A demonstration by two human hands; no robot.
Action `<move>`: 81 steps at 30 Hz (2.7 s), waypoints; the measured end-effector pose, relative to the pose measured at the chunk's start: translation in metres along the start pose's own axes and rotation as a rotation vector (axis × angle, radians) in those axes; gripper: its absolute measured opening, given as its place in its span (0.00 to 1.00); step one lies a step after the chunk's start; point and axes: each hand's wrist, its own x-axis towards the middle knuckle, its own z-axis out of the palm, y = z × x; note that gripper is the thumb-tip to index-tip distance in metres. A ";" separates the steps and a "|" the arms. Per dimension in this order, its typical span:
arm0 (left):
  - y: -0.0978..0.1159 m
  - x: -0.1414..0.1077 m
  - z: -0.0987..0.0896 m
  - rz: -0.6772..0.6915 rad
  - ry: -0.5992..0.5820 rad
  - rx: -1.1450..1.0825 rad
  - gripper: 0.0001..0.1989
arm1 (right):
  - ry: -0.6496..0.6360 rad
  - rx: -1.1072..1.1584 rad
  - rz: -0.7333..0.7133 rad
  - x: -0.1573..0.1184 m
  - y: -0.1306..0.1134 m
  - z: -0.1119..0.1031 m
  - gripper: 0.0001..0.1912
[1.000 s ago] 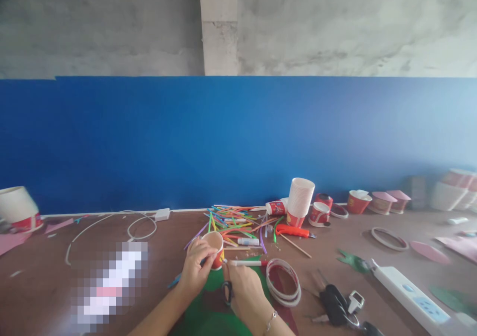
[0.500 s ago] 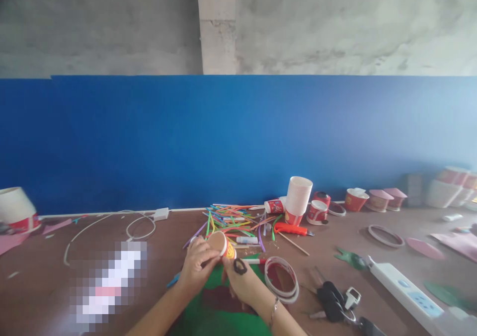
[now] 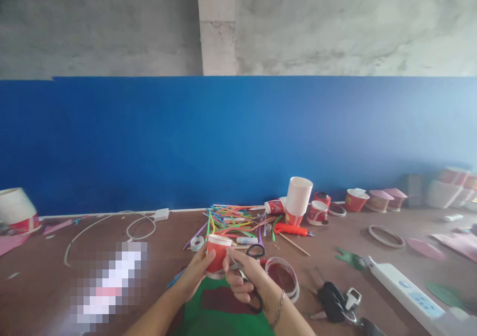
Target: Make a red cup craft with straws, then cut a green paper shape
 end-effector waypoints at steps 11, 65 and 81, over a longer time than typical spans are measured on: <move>0.008 0.010 -0.013 -0.097 0.315 0.088 0.23 | 0.714 -1.419 -0.233 -0.011 0.011 0.009 0.16; 0.012 -0.002 -0.008 0.351 0.237 0.781 0.06 | 0.596 -1.412 -0.578 -0.009 0.028 0.015 0.16; 0.014 -0.003 -0.004 0.378 0.231 0.812 0.07 | 0.602 -1.406 -0.545 0.000 0.035 0.010 0.17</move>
